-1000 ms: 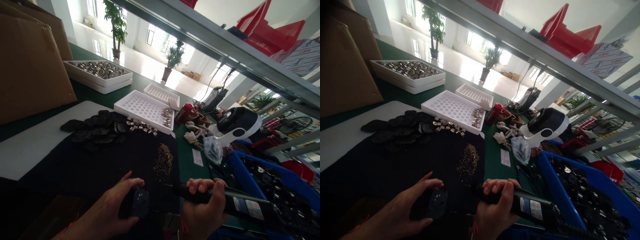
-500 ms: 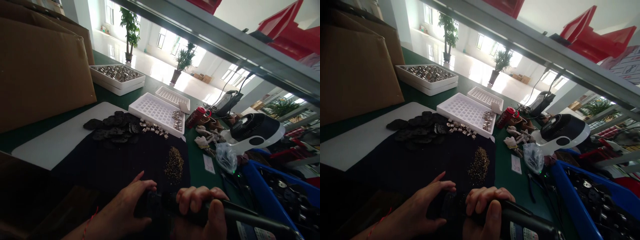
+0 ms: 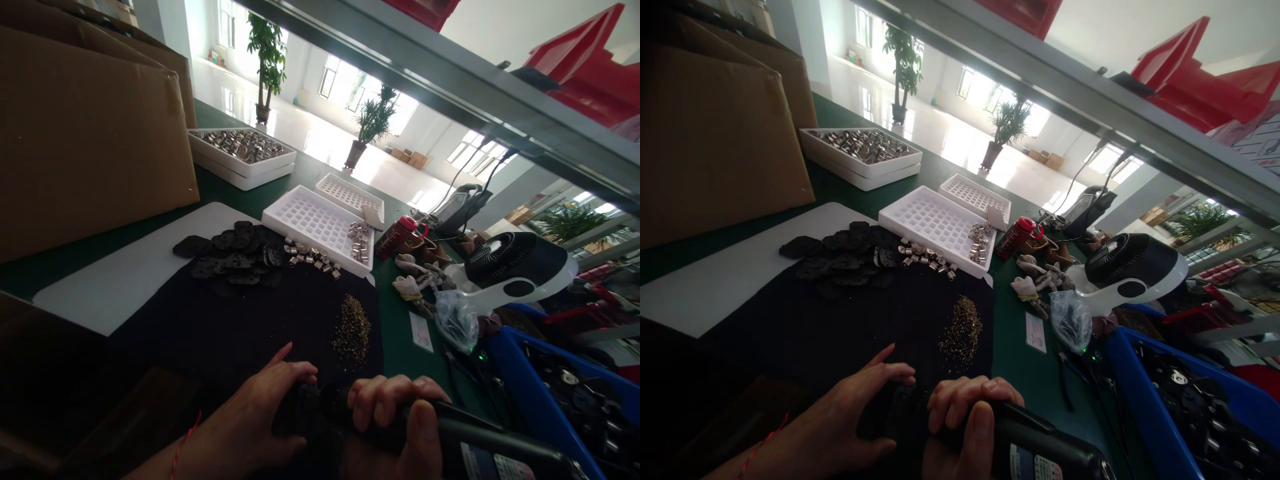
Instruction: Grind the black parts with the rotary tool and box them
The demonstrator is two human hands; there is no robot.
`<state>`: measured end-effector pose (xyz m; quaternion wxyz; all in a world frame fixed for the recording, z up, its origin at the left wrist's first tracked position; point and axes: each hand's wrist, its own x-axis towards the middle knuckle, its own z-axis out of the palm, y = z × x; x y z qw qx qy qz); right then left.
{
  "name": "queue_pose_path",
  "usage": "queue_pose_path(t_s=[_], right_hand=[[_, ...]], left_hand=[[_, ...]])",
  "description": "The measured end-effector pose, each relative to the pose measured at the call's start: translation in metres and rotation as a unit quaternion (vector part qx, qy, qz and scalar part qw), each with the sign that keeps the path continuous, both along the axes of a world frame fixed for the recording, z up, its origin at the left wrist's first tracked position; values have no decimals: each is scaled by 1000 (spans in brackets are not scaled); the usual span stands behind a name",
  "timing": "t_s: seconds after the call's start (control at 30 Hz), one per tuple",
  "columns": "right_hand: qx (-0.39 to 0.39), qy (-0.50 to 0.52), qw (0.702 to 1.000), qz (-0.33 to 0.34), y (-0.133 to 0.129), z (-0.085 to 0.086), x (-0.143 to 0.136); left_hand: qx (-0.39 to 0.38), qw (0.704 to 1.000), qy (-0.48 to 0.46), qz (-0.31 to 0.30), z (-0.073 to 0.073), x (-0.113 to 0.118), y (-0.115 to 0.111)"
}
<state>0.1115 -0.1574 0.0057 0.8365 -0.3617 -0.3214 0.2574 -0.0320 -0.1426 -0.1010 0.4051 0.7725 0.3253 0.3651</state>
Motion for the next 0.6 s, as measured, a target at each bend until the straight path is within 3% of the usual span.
queue_pose_path(t_s=[0.43, 0.6], right_hand=[[-16, -18, 999, 24, 5, 6, -3], [-55, -102, 991, 67, 8, 8, -9]], left_hand=[[-5, 1000, 9, -3, 0, 1, 1], [-13, 1000, 26, -5, 11, -1, 3]])
